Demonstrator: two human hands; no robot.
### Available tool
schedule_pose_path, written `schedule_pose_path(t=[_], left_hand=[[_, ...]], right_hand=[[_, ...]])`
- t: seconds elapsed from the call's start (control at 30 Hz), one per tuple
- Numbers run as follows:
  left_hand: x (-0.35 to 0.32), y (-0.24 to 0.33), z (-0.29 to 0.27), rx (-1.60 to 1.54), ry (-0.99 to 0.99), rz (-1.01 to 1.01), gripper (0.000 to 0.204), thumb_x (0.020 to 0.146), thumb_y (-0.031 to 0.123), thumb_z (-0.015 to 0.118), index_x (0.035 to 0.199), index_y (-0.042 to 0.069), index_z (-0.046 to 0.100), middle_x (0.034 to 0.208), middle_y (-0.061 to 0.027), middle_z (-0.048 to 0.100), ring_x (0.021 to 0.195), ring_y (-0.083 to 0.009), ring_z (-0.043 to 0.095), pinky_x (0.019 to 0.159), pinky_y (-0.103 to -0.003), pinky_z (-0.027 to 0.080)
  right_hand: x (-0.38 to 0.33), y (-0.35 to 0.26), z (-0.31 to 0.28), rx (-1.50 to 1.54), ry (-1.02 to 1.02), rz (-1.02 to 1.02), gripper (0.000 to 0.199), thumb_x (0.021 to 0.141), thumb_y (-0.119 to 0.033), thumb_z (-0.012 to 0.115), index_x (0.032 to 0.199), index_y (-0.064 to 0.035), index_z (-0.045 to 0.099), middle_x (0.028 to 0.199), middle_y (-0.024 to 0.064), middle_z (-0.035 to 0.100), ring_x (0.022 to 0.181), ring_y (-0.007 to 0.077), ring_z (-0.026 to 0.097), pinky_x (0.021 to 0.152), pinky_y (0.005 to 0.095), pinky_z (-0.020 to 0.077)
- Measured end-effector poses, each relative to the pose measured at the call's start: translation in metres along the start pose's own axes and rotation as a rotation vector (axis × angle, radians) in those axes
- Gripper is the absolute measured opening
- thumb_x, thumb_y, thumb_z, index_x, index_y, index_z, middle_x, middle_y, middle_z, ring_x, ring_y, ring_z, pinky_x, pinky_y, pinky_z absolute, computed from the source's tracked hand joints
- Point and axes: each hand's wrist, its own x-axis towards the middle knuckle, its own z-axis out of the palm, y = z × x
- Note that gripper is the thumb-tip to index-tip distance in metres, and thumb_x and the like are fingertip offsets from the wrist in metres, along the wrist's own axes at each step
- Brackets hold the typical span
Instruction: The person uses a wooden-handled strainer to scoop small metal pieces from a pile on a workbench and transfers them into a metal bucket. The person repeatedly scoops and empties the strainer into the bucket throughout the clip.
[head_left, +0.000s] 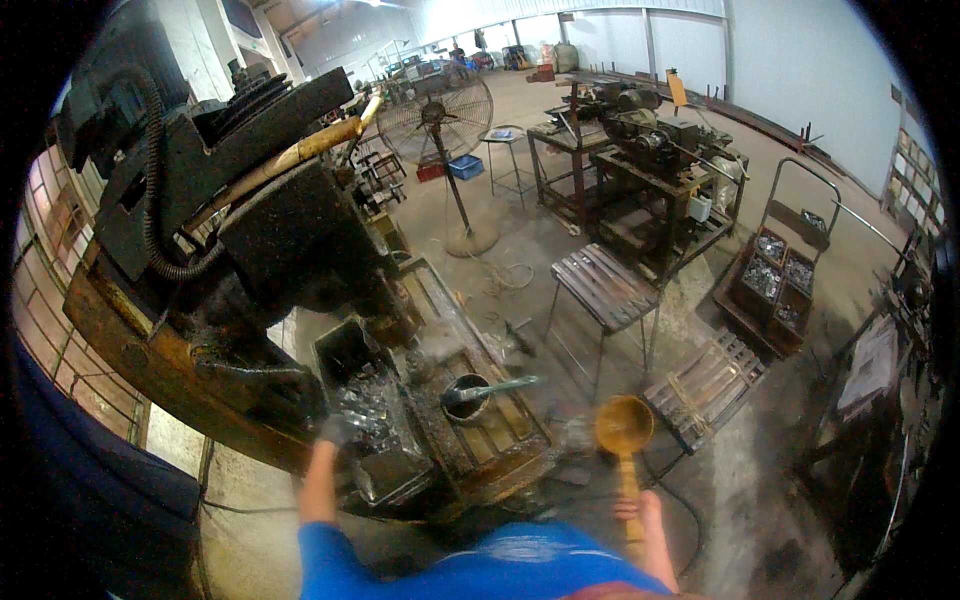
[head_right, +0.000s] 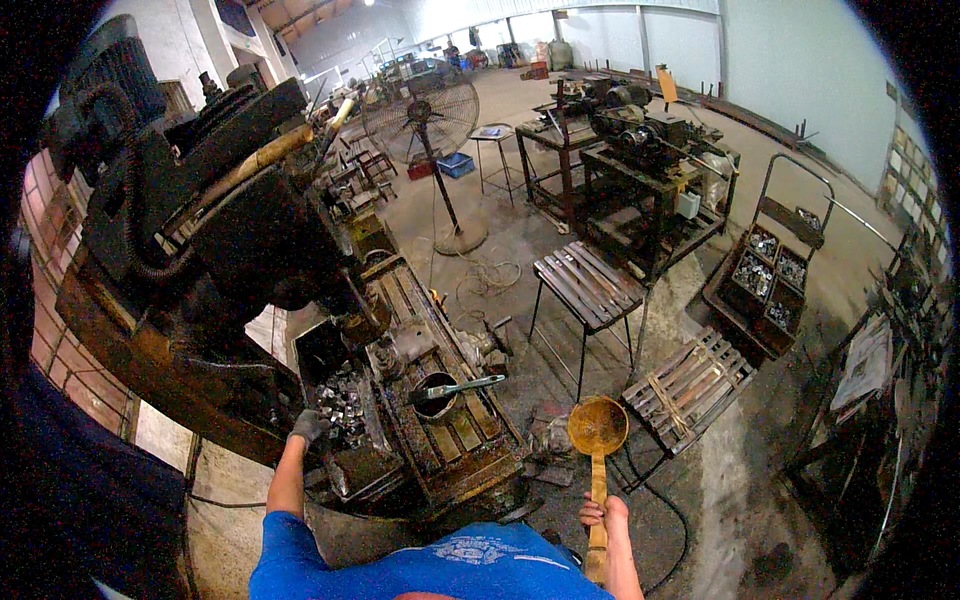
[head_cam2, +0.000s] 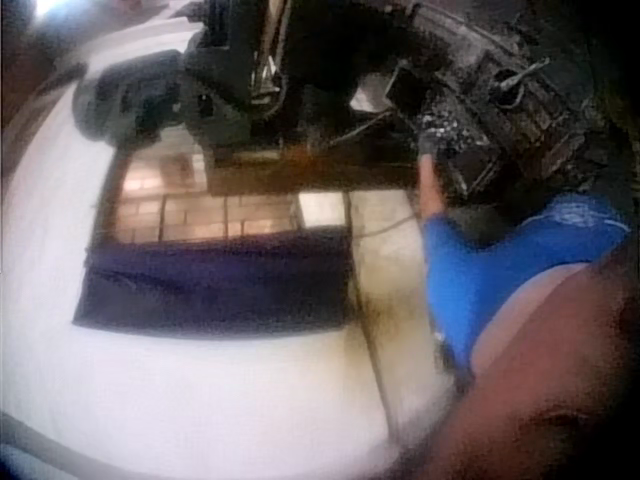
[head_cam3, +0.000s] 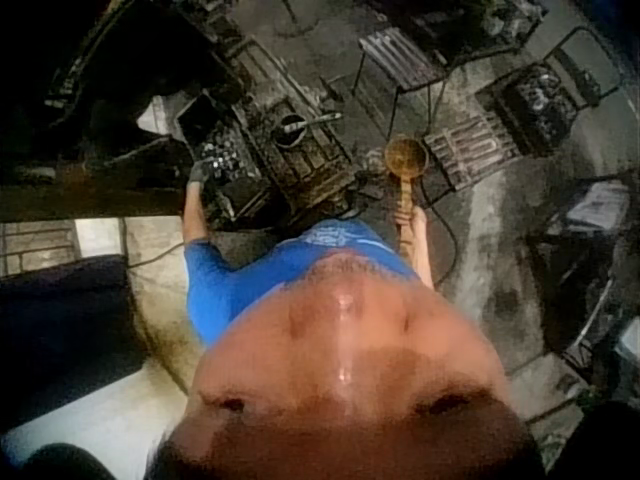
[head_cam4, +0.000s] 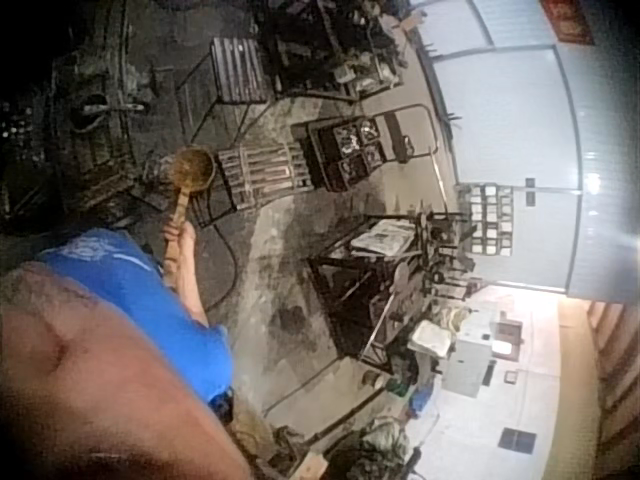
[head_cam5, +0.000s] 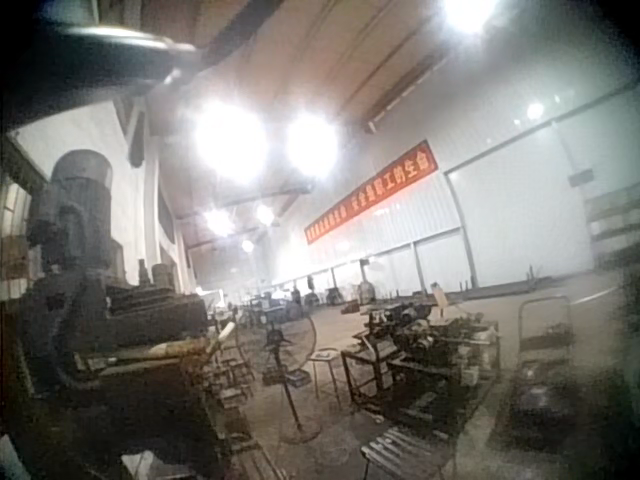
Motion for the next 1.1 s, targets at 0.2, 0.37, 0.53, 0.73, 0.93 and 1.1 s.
schedule_pose_path(t=[0.2,0.37,0.53,0.73,0.93,1.1], left_hand=[[-0.021,0.054,0.024,0.377,0.000,0.087,0.018,0.076,0.008,0.060,0.089,-0.004,0.058,0.080,-0.0131,0.062,0.068,-0.0227,0.059,0.059,-0.034,0.046],[0.035,-0.043,0.006,-0.509,-0.180,-0.098,0.026,0.075,0.015,0.063,0.093,-0.003,0.059,0.084,-0.0115,0.063,0.067,-0.0205,0.057,0.062,-0.034,0.046],[0.052,-0.026,0.045,-0.119,-0.239,0.006,0.024,0.078,0.020,0.061,0.093,0.001,0.061,0.087,-0.0097,0.063,0.070,-0.0189,0.057,0.064,-0.034,0.046],[0.058,-0.011,0.042,0.451,-0.294,0.092,0.032,0.079,0.022,0.060,0.104,0.004,0.059,0.096,-0.0112,0.062,0.081,-0.0188,0.058,0.069,-0.033,0.045],[0.066,0.008,0.048,0.478,-0.278,0.160,0.034,0.079,0.025,0.058,0.105,0.003,0.057,0.101,-0.0127,0.060,0.088,-0.0215,0.056,0.075,-0.034,0.043],[0.070,-0.025,0.040,0.481,-0.262,0.239,0.036,0.080,0.028,0.055,0.106,0.003,0.056,0.105,-0.0139,0.058,0.095,-0.0237,0.055,0.081,-0.035,0.042]], right_hand=[[-0.013,-0.003,0.005,0.036,-0.031,-0.014,0.030,0.077,-0.016,0.037,0.099,0.0032,0.044,0.066,0.0011,0.034,0.049,0.0082,0.031,0.040,0.0214,0.0273],[-0.009,0.005,0.004,-0.100,-0.044,-0.031,0.031,0.078,-0.016,0.038,0.100,0.0041,0.044,0.066,0.0008,0.034,0.049,0.0079,0.031,0.041,0.0215,0.0275],[-0.025,0.002,0.012,-0.115,-0.070,-0.077,0.033,0.078,-0.017,0.039,0.102,0.0049,0.044,0.066,0.0010,0.034,0.049,0.0076,0.031,0.041,0.0217,0.0276],[-0.045,0.005,0.034,-0.304,-0.173,0.023,0.036,0.082,-0.025,0.044,0.105,0.0019,0.046,0.064,0.0023,0.037,0.045,0.0076,0.032,0.041,0.0232,0.0278],[-0.093,0.023,0.067,-0.580,-0.127,-0.046,0.040,0.075,-0.022,0.049,0.108,0.0006,0.047,0.059,0.0026,0.039,0.041,0.0077,0.034,0.035,0.0235,0.0292],[-0.155,0.059,0.086,-0.633,0.003,-0.082,0.051,0.061,-0.015,0.049,0.108,0.0045,0.045,0.053,0.0036,0.038,0.036,0.0095,0.033,0.031,0.0239,0.0305]])
